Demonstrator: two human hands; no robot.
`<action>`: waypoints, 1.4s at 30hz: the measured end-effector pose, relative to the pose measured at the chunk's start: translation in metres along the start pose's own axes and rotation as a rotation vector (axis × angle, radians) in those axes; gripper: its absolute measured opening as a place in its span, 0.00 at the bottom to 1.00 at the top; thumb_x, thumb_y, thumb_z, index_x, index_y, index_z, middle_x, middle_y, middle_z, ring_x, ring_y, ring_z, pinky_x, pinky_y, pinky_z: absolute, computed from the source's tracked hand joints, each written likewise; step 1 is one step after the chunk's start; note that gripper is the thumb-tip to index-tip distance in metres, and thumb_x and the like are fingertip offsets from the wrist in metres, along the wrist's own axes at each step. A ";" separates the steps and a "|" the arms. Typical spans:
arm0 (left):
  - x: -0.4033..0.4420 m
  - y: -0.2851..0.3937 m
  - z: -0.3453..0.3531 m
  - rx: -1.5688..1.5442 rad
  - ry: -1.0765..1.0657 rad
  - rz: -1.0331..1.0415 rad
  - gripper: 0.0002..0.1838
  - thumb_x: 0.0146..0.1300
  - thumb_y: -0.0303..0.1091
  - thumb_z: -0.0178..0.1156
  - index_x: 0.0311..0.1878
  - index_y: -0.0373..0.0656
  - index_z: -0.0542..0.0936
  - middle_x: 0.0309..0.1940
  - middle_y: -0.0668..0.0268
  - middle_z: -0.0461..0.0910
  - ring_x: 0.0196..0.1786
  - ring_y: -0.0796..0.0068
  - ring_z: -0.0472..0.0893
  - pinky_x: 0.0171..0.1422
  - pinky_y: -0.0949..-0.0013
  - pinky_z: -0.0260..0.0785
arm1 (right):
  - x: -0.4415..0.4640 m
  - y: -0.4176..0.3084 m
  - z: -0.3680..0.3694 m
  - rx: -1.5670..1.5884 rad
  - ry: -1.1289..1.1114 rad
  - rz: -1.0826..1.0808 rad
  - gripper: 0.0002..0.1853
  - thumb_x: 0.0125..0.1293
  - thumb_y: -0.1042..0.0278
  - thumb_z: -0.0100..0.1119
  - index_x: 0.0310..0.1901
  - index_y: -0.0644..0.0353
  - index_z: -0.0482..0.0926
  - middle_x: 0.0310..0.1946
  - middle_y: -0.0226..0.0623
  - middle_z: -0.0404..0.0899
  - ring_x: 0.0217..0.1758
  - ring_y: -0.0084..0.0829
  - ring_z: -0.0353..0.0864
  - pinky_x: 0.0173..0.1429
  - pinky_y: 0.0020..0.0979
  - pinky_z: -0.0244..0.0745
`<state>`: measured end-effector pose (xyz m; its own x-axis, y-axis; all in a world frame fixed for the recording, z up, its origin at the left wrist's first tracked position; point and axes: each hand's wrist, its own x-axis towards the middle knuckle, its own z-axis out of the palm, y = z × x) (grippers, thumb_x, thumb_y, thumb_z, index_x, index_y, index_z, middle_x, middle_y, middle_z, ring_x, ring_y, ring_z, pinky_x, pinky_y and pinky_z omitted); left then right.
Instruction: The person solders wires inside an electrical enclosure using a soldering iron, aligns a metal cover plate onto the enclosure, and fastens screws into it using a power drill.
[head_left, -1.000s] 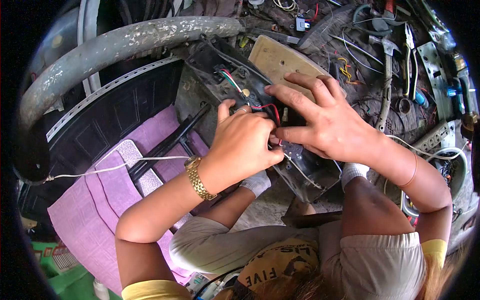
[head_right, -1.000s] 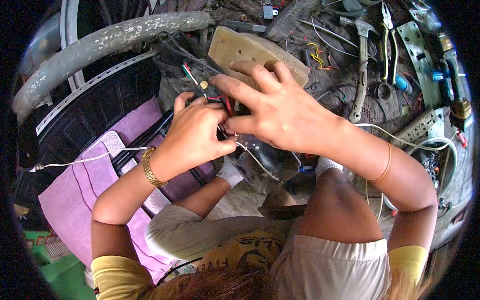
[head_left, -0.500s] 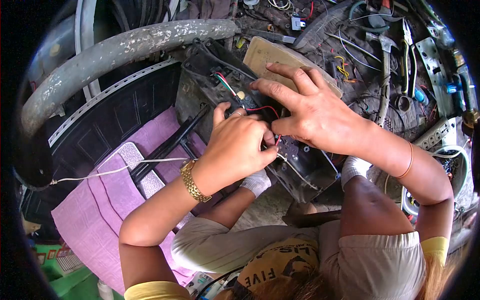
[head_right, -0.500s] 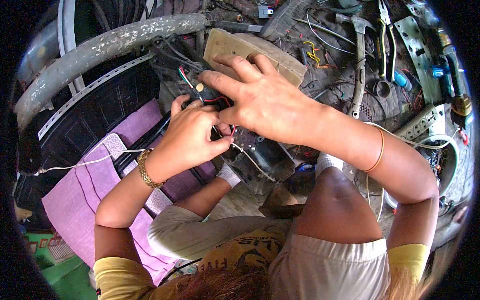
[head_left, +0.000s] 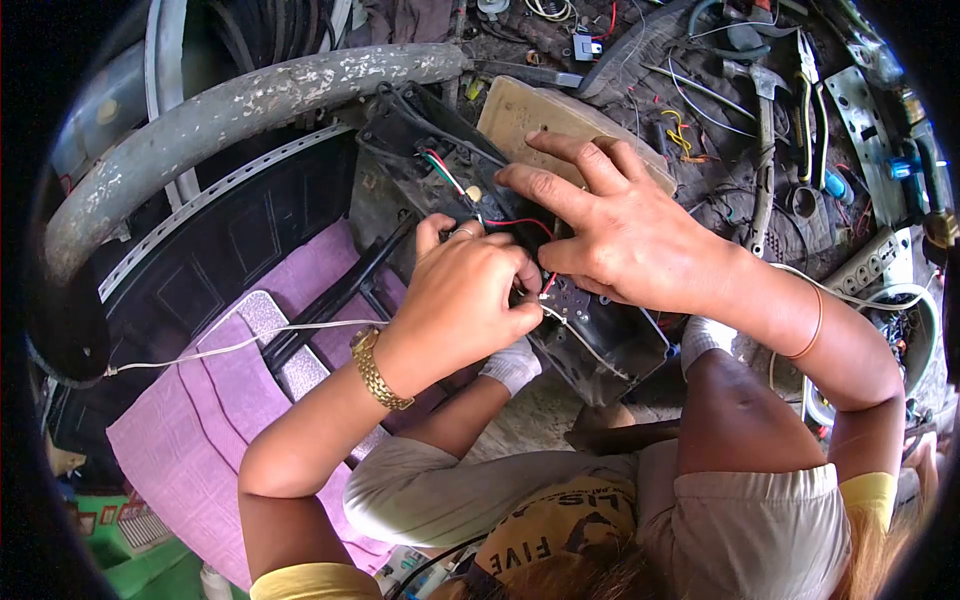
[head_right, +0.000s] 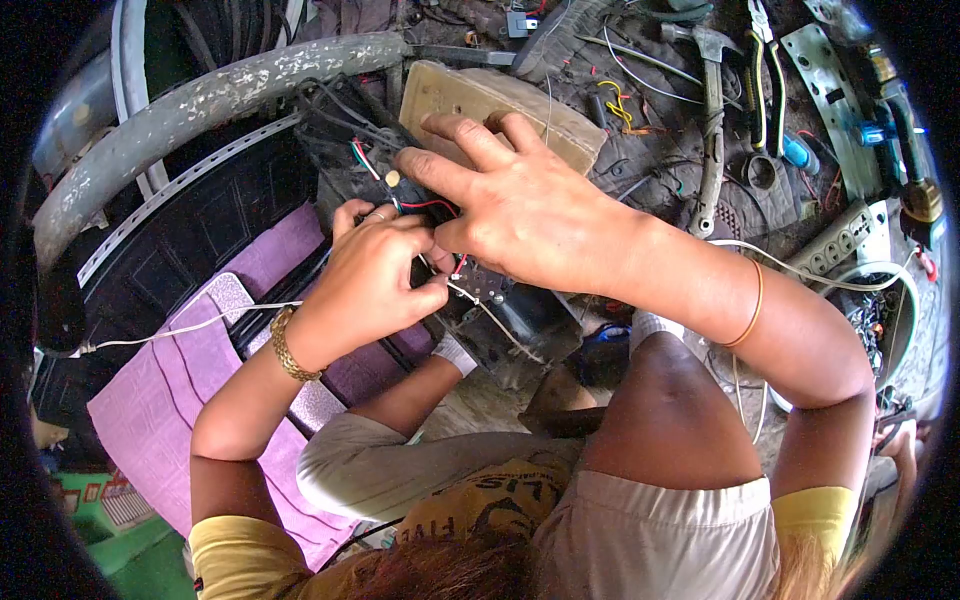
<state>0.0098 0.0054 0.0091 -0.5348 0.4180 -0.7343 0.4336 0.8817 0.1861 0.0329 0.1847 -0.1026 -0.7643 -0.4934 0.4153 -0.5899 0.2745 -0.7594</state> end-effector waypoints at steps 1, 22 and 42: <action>0.000 0.001 -0.001 0.001 -0.008 -0.004 0.09 0.47 0.40 0.68 0.27 0.45 0.84 0.31 0.64 0.83 0.46 0.62 0.80 0.63 0.48 0.55 | 0.000 0.000 0.000 0.001 0.000 0.002 0.09 0.52 0.60 0.61 0.34 0.45 0.89 0.65 0.39 0.71 0.71 0.49 0.64 0.63 0.50 0.66; -0.001 -0.005 0.003 -0.002 0.013 0.049 0.05 0.51 0.37 0.66 0.28 0.48 0.85 0.32 0.67 0.84 0.43 0.63 0.79 0.57 0.52 0.55 | 0.000 -0.002 0.000 -0.017 -0.017 0.020 0.09 0.53 0.60 0.61 0.33 0.45 0.89 0.65 0.39 0.70 0.70 0.49 0.65 0.63 0.51 0.66; -0.007 -0.004 -0.006 -0.082 0.025 0.051 0.04 0.53 0.33 0.64 0.29 0.46 0.85 0.32 0.62 0.84 0.44 0.60 0.79 0.70 0.48 0.55 | -0.001 -0.004 0.000 -0.017 -0.026 0.027 0.09 0.51 0.60 0.62 0.31 0.49 0.89 0.67 0.40 0.69 0.71 0.49 0.63 0.63 0.52 0.65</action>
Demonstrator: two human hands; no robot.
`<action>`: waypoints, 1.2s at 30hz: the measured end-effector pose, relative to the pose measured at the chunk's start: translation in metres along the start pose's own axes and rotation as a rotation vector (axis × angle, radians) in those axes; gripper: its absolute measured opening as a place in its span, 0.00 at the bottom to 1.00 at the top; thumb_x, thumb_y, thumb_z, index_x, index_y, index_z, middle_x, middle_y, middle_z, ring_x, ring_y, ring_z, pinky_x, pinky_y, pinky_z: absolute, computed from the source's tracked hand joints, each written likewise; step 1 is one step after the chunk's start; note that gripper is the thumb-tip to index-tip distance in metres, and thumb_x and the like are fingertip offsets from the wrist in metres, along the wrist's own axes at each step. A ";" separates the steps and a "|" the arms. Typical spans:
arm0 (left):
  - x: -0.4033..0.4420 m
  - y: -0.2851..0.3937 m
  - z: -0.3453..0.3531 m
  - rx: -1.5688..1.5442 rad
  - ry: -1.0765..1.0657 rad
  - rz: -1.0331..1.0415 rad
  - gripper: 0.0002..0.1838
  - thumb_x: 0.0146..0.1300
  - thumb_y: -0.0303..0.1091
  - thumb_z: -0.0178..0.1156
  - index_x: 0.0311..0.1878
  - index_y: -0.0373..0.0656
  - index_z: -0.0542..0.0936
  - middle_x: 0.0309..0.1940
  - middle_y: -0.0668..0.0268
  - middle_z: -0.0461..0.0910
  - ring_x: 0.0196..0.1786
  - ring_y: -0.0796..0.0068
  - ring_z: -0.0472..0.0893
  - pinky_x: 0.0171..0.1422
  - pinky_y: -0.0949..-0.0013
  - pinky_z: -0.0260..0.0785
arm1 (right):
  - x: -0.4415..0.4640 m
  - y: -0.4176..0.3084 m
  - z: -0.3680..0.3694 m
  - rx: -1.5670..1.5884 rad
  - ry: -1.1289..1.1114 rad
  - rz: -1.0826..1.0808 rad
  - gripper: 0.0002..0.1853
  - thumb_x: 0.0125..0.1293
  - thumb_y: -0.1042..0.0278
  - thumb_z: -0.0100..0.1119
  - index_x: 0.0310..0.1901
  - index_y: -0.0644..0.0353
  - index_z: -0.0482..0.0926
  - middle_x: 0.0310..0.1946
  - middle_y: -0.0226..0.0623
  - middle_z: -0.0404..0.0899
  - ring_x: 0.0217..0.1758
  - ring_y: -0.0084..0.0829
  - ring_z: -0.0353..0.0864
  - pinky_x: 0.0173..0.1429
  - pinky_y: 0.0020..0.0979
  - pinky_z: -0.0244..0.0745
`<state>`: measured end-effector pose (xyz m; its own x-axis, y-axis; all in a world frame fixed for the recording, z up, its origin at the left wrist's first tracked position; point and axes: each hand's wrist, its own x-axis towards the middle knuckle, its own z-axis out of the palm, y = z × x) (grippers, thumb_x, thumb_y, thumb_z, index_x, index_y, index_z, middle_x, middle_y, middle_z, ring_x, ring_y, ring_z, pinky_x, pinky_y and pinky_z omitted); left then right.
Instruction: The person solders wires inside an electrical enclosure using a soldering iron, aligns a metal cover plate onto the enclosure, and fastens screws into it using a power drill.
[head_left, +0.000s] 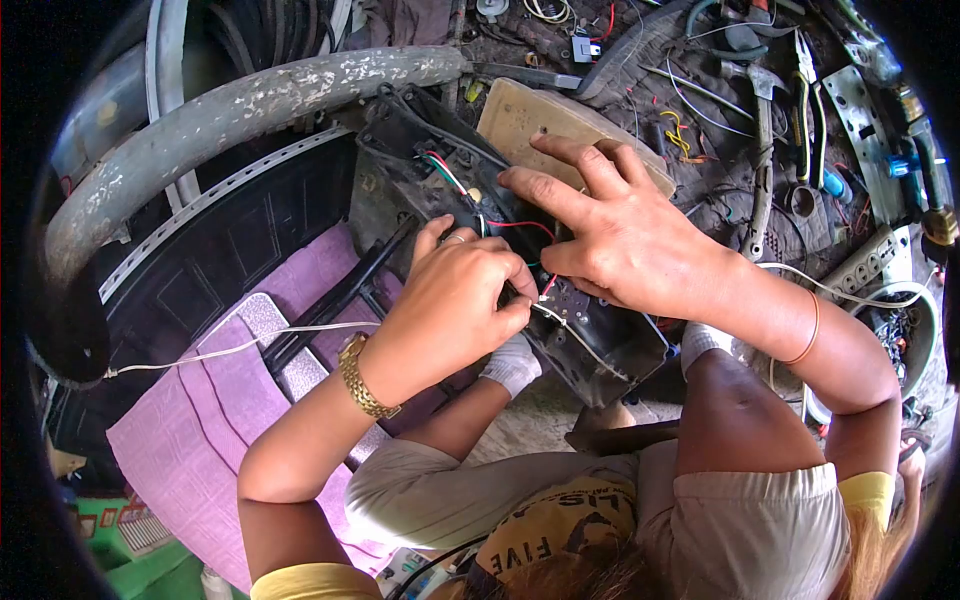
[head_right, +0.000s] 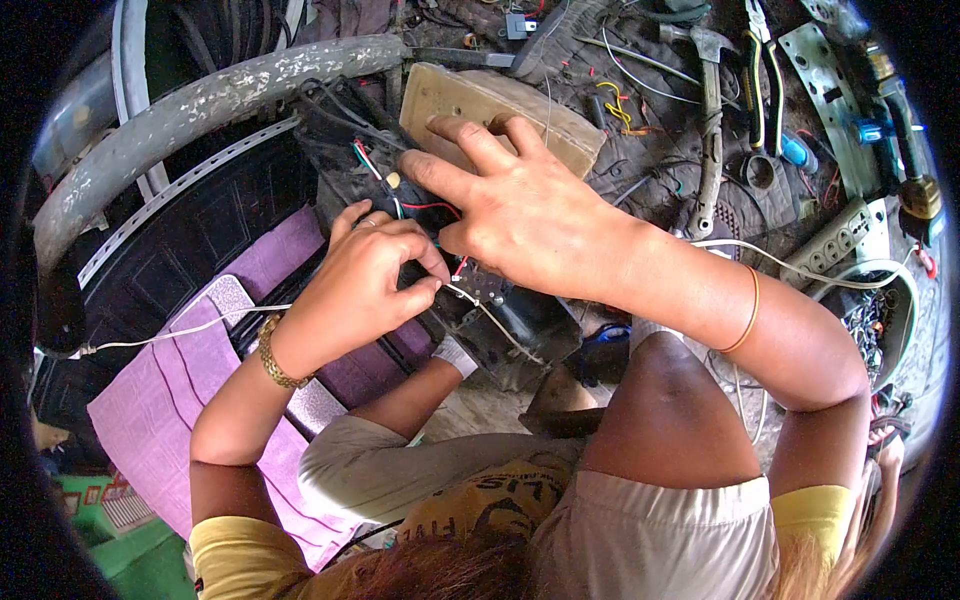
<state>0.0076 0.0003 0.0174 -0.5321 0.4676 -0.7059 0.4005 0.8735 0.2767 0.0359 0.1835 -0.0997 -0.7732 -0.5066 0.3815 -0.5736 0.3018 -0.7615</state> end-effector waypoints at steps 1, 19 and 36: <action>0.000 0.000 0.000 -0.005 -0.001 -0.006 0.04 0.53 0.34 0.64 0.28 0.46 0.85 0.32 0.62 0.84 0.44 0.60 0.79 0.70 0.49 0.55 | 0.000 0.000 0.000 -0.001 -0.001 0.001 0.09 0.50 0.60 0.62 0.31 0.49 0.89 0.67 0.40 0.69 0.71 0.49 0.63 0.63 0.52 0.65; 0.004 0.007 0.013 0.102 0.109 -0.044 0.08 0.52 0.39 0.69 0.28 0.45 0.83 0.31 0.64 0.80 0.45 0.61 0.78 0.67 0.51 0.54 | -0.002 -0.003 0.001 -0.116 0.033 0.020 0.08 0.52 0.58 0.62 0.30 0.48 0.87 0.64 0.40 0.71 0.69 0.47 0.64 0.61 0.55 0.64; -0.003 0.020 0.003 0.079 0.086 -0.066 0.08 0.55 0.38 0.69 0.34 0.46 0.84 0.37 0.65 0.81 0.48 0.60 0.77 0.72 0.45 0.51 | -0.029 0.016 -0.031 0.080 0.199 0.134 0.14 0.49 0.64 0.73 0.39 0.52 0.83 0.60 0.47 0.71 0.63 0.51 0.69 0.61 0.49 0.67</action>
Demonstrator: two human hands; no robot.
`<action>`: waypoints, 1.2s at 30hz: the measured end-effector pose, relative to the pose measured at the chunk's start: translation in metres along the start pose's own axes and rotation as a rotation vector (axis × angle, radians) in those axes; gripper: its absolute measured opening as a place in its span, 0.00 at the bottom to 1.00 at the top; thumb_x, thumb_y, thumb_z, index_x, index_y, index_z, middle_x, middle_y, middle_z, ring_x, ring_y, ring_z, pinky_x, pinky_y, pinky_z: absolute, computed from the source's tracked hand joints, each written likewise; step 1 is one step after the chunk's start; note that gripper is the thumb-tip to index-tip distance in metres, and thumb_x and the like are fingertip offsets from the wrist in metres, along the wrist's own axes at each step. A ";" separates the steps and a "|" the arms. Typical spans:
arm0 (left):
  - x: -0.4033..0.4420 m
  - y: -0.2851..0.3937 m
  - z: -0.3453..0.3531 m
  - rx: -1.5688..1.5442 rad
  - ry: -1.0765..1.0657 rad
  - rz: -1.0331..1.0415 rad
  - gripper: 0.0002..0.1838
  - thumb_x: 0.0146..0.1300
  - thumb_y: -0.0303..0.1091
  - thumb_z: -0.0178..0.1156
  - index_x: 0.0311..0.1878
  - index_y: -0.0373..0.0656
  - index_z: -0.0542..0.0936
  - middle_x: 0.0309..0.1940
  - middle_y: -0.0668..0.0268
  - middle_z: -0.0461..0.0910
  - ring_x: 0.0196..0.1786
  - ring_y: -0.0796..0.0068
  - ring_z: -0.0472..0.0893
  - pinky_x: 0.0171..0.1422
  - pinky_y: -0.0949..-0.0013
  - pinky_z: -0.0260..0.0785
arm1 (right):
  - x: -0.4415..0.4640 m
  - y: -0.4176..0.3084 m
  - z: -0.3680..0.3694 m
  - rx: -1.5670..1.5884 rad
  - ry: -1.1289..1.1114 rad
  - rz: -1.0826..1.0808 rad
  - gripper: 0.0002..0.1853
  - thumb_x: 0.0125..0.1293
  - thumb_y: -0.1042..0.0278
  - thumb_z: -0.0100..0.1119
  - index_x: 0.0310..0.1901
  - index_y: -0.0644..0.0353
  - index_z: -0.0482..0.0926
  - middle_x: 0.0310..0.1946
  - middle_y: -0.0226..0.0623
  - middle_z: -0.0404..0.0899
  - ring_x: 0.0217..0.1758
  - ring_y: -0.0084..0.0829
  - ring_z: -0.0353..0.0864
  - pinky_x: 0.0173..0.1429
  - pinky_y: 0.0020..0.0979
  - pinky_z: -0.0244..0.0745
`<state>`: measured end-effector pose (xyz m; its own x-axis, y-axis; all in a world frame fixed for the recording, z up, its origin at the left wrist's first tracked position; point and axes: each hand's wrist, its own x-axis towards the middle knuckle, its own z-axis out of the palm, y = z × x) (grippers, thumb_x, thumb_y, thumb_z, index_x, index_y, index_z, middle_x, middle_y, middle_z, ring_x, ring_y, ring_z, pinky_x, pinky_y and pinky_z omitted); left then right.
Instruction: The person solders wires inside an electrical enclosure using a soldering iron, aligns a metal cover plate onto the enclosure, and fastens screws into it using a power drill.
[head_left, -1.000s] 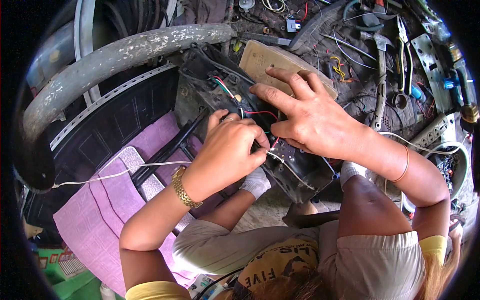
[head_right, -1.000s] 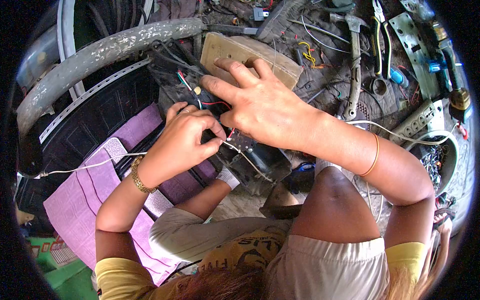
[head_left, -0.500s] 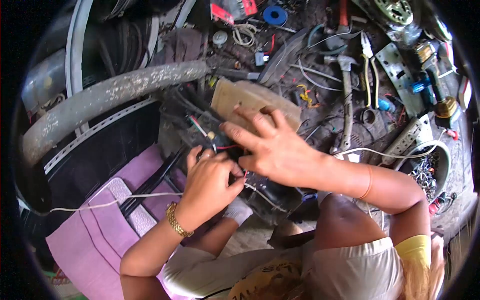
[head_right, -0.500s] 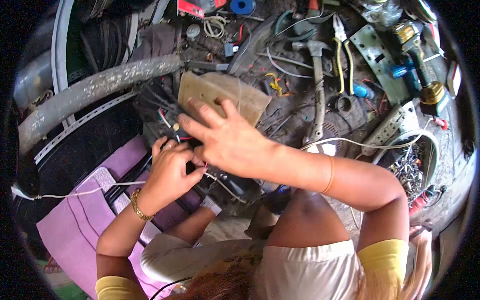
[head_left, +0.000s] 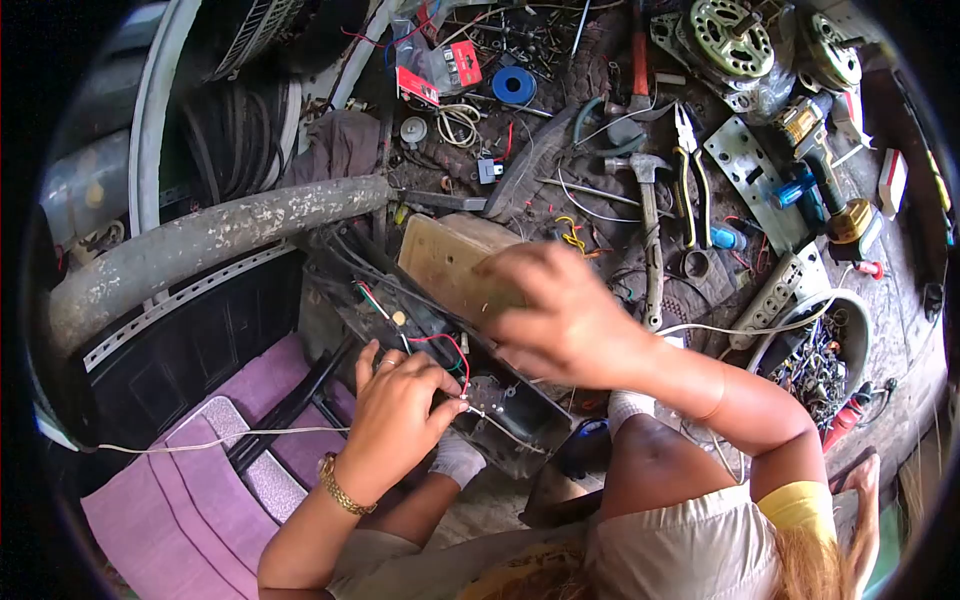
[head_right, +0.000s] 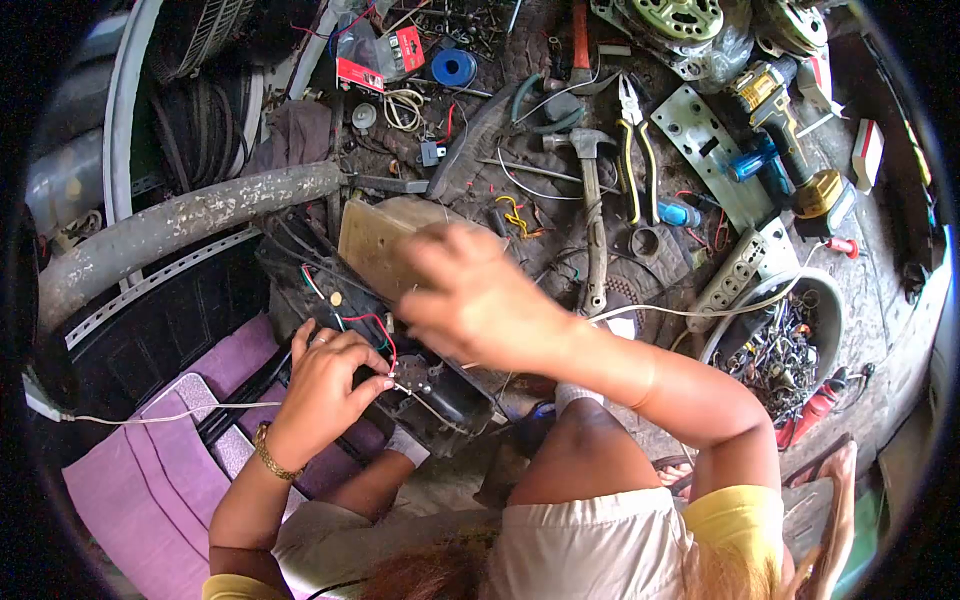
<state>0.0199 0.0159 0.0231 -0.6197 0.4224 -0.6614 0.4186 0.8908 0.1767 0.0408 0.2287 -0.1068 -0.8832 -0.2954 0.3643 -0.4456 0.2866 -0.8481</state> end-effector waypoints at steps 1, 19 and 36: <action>-0.001 -0.001 -0.001 -0.017 0.006 0.007 0.08 0.55 0.39 0.69 0.34 0.46 0.83 0.37 0.65 0.81 0.48 0.60 0.77 0.73 0.46 0.51 | -0.005 0.009 -0.017 -0.014 0.029 0.079 0.12 0.51 0.66 0.71 0.39 0.54 0.83 0.58 0.47 0.73 0.59 0.50 0.73 0.58 0.46 0.71; 0.094 0.067 0.041 0.349 -0.143 0.816 0.14 0.54 0.35 0.68 0.45 0.49 0.82 0.42 0.70 0.80 0.55 0.66 0.76 0.61 0.54 0.62 | -0.281 0.059 -0.240 -0.137 1.618 0.784 0.11 0.71 0.62 0.60 0.48 0.57 0.76 0.34 0.28 0.78 0.28 0.16 0.70 0.34 0.18 0.67; 0.071 0.004 -0.053 -0.676 0.273 0.415 0.07 0.67 0.31 0.63 0.42 0.37 0.82 0.38 0.69 0.83 0.41 0.81 0.79 0.48 0.74 0.71 | -0.453 0.295 -0.393 0.214 0.838 1.608 0.25 0.63 0.48 0.68 0.52 0.60 0.82 0.45 0.37 0.85 0.42 0.29 0.84 0.41 0.27 0.77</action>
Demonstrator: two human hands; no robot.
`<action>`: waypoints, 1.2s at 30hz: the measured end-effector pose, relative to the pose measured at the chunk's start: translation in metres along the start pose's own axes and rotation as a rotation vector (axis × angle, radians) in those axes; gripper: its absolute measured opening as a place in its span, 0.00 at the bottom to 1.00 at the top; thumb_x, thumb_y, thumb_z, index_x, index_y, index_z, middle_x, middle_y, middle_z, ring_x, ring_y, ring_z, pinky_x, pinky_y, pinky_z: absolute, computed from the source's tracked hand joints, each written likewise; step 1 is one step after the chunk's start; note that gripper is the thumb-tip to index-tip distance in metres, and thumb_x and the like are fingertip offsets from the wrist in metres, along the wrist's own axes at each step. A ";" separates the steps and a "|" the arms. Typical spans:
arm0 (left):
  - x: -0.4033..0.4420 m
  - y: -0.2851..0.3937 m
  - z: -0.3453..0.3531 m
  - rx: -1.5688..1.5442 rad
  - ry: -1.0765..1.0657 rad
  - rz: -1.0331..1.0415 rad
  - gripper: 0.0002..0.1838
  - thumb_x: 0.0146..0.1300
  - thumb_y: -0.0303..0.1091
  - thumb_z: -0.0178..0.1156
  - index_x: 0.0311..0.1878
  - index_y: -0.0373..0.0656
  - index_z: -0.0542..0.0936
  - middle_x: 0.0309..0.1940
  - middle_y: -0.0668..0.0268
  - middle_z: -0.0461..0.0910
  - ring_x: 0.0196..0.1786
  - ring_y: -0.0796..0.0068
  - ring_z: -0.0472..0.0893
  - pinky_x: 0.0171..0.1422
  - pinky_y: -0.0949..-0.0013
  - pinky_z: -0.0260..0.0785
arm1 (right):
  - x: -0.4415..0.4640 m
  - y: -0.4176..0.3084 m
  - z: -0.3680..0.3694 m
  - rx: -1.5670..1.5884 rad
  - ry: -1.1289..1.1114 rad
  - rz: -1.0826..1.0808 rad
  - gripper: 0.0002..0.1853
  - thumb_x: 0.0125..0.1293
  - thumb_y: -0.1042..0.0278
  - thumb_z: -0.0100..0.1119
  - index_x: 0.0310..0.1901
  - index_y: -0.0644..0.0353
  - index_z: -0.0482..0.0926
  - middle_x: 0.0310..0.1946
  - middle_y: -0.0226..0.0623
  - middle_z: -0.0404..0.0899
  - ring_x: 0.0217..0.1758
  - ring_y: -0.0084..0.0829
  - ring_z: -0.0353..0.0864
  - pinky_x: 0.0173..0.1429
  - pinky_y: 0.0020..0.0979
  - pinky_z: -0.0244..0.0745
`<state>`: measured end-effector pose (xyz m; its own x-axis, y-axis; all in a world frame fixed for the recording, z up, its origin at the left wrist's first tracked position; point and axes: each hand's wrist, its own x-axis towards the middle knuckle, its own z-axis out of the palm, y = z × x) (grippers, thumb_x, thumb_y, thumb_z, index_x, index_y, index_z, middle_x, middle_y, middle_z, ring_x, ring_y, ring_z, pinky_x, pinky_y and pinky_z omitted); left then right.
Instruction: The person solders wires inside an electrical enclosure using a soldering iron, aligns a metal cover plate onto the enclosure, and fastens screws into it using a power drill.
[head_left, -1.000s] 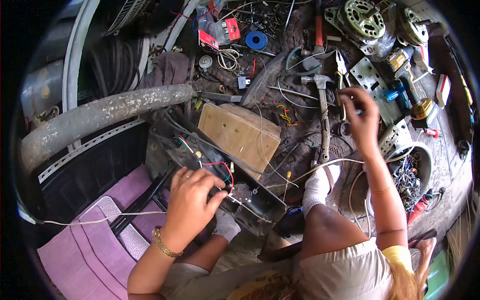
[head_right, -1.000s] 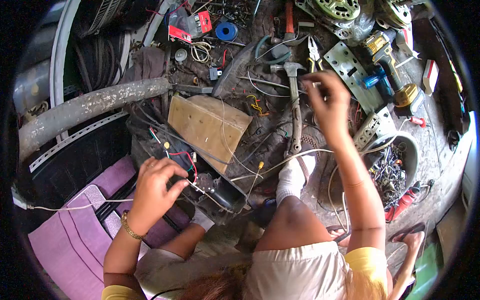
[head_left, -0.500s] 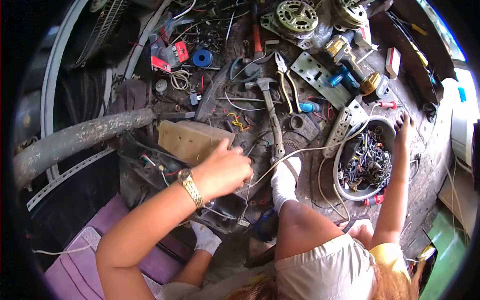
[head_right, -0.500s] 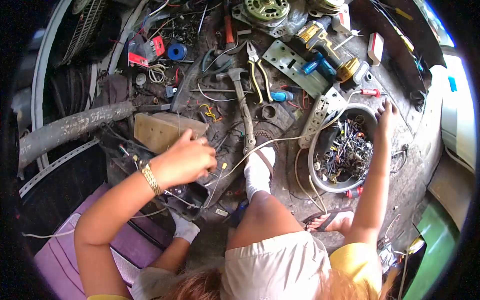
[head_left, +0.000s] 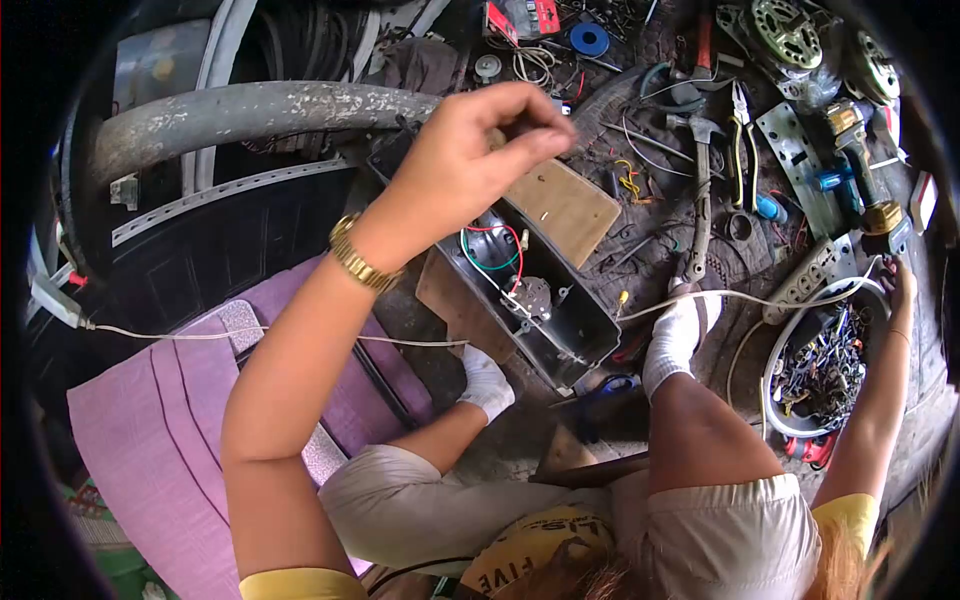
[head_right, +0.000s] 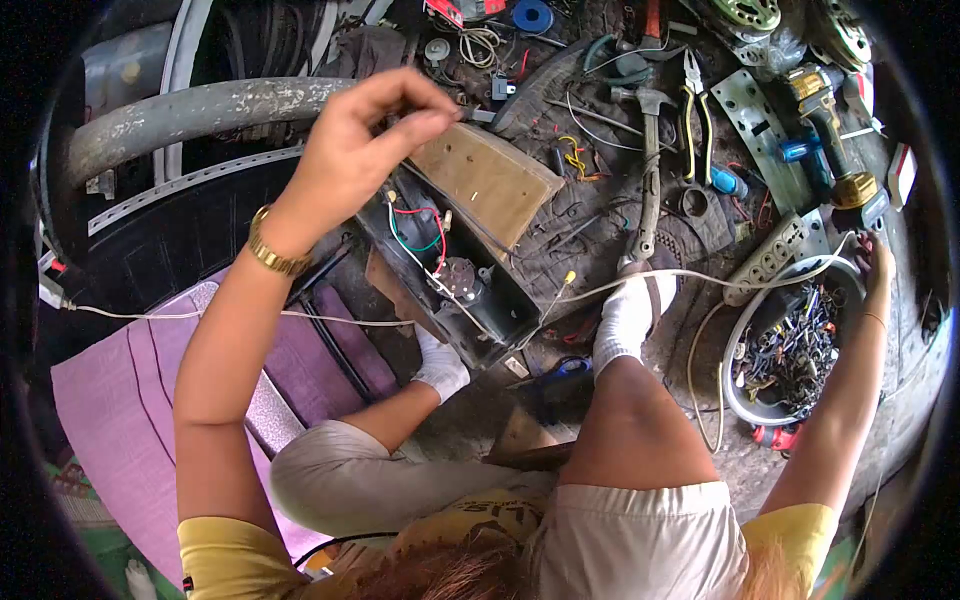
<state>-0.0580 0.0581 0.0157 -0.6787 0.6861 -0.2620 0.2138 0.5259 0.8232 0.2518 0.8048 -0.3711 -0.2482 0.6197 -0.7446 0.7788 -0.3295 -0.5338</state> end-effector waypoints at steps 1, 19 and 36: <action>-0.012 0.006 -0.006 0.077 0.009 -0.035 0.06 0.66 0.31 0.63 0.41 0.38 0.83 0.37 0.68 0.83 0.41 0.80 0.79 0.48 0.74 0.70 | 0.013 0.011 -0.011 -0.041 -0.003 -0.240 0.21 0.64 0.51 0.66 0.48 0.59 0.81 0.42 0.35 0.85 0.38 0.28 0.82 0.40 0.26 0.77; -0.097 -0.029 -0.002 0.548 -0.208 0.086 0.05 0.55 0.34 0.68 0.32 0.50 0.80 0.32 0.77 0.81 0.50 0.71 0.76 0.69 0.46 0.46 | -0.423 -0.105 0.145 -0.306 -0.015 -1.133 0.16 0.72 0.71 0.57 0.58 0.68 0.76 0.50 0.37 0.81 0.48 0.24 0.79 0.56 0.26 0.74; -0.088 -0.047 -0.011 0.493 -0.355 -0.127 0.04 0.53 0.35 0.67 0.26 0.49 0.83 0.23 0.70 0.79 0.38 0.69 0.78 0.61 0.55 0.54 | -0.565 -0.126 0.321 -0.720 -0.681 -1.313 0.15 0.45 0.73 0.75 0.38 0.56 0.86 0.24 0.35 0.78 0.26 0.37 0.78 0.29 0.35 0.72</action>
<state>-0.0157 -0.0325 0.0056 -0.4633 0.6836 -0.5639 0.5038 0.7267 0.4669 0.1089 0.2676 -0.0115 -0.9551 -0.2815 -0.0926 -0.1133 0.6358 -0.7635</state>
